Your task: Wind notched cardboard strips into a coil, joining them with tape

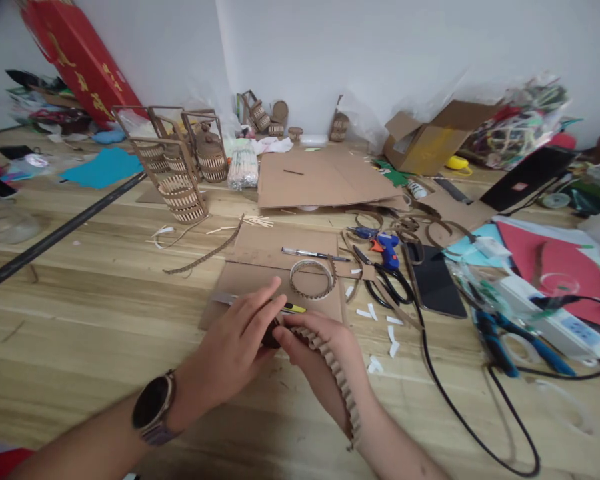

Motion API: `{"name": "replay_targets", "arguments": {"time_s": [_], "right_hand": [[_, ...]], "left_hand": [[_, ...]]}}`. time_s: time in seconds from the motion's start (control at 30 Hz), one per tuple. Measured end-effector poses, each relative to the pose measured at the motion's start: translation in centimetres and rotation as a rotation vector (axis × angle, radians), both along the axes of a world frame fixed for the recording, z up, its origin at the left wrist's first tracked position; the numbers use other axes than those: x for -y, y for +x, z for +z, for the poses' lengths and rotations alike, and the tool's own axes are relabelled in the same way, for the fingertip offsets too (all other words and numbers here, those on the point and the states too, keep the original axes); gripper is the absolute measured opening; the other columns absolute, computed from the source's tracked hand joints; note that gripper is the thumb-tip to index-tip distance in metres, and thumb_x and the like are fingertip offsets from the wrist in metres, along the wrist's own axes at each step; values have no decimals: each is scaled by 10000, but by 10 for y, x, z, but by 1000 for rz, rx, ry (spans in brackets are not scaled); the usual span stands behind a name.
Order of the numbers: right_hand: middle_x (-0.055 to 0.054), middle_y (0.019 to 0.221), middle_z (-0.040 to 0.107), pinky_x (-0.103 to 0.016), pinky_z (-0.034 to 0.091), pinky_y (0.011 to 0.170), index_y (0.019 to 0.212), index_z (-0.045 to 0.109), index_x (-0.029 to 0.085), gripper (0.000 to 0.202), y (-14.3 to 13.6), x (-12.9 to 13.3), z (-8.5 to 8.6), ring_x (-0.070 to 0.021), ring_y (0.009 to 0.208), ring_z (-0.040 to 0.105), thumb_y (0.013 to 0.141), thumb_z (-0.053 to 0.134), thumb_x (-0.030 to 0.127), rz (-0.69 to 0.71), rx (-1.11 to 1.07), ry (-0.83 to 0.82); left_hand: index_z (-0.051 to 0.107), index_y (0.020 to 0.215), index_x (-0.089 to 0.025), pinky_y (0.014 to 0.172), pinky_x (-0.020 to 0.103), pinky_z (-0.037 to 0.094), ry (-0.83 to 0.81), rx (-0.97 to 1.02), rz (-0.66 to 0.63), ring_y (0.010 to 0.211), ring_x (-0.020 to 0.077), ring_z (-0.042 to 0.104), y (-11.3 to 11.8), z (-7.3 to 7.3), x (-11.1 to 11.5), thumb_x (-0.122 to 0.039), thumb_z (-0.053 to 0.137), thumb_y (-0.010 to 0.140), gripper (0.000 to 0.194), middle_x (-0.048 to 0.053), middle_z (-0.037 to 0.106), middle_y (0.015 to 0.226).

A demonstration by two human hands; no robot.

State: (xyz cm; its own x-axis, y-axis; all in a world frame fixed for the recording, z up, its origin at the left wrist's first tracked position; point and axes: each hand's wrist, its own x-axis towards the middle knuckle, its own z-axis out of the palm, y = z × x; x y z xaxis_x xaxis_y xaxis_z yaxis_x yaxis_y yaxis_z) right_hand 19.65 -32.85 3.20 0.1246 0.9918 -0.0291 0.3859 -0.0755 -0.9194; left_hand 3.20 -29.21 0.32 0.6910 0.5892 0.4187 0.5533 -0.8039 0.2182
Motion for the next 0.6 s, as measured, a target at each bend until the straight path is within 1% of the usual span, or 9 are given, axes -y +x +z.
{"name": "replay_targets", "arguments": {"time_s": [0.07, 0.13, 0.2, 0.27, 0.33, 0.4, 0.47, 0.53, 0.6], "right_hand": [[10, 535, 599, -233, 471, 436, 798, 777, 204, 241, -1, 0, -2, -136, 444, 559, 748, 650, 403, -9, -17, -11], [11, 531, 596, -232, 471, 442, 780, 772, 203, 233, 0, 0, -4, -138, 450, 562, 755, 646, 398, 10, -24, -24], [14, 521, 587, -228, 466, 451, 726, 755, 204, 226, 1, -1, -5, -138, 463, 564, 765, 635, 391, 34, -17, -33], [22, 493, 564, -224, 455, 458, 658, 726, 204, 242, 2, -3, -4, -134, 464, 552, 770, 626, 394, 48, 2, -40], [26, 472, 549, -224, 444, 453, 624, 704, 203, 261, 3, -4, -3, -129, 452, 535, 769, 622, 404, 43, 21, -44], [26, 471, 555, -228, 441, 444, 658, 716, 202, 250, 4, -4, -3, -130, 441, 530, 759, 626, 412, 23, 12, -50], [22, 480, 567, -236, 448, 438, 726, 739, 197, 241, 3, -3, -4, -137, 440, 543, 743, 636, 414, -6, -18, -60], [19, 484, 574, -243, 456, 436, 751, 747, 194, 243, 2, -3, -7, -145, 443, 556, 728, 643, 412, -30, -39, -60], [14, 490, 584, -245, 453, 432, 740, 747, 194, 237, 1, -3, -9, -147, 447, 559, 726, 640, 405, -33, -41, -49]], "left_hand": [[349, 1370, -146, 950, 490, 527, -41, 41, 53, 1209, 328, 532, 2, 1, 2, -110, 570, 872, 546, 211, 423, 1459], [400, 1318, -160, 918, 488, 547, -54, 19, 73, 1172, 319, 559, 3, 0, 3, -94, 563, 872, 479, 194, 483, 1406], [426, 1297, -159, 896, 482, 559, -17, -29, 44, 1136, 305, 575, 2, -1, 3, -71, 509, 896, 419, 179, 507, 1397], [426, 1316, -142, 899, 486, 556, 51, -64, -9, 1143, 311, 561, 0, -2, 1, -60, 467, 915, 411, 176, 492, 1428], [407, 1348, -125, 942, 487, 537, 87, -66, -73, 1187, 319, 527, -1, -3, -2, -55, 456, 922, 434, 169, 476, 1453], [372, 1378, -117, 1011, 483, 499, 59, -25, -101, 1246, 318, 487, -1, -2, -4, -74, 486, 923, 471, 171, 451, 1472], [351, 1383, -126, 1043, 490, 475, -11, 54, -49, 1282, 324, 472, 1, -1, -3, -135, 569, 907, 523, 196, 426, 1477], [367, 1354, -158, 998, 504, 506, -90, 125, 51, 1261, 337, 511, 4, -1, 0, -189, 650, 869, 562, 216, 429, 1451], [401, 1310, -193, 936, 502, 544, -154, 154, 117, 1210, 334, 567, 6, -1, 4, -175, 677, 839, 547, 205, 471, 1396]]}}
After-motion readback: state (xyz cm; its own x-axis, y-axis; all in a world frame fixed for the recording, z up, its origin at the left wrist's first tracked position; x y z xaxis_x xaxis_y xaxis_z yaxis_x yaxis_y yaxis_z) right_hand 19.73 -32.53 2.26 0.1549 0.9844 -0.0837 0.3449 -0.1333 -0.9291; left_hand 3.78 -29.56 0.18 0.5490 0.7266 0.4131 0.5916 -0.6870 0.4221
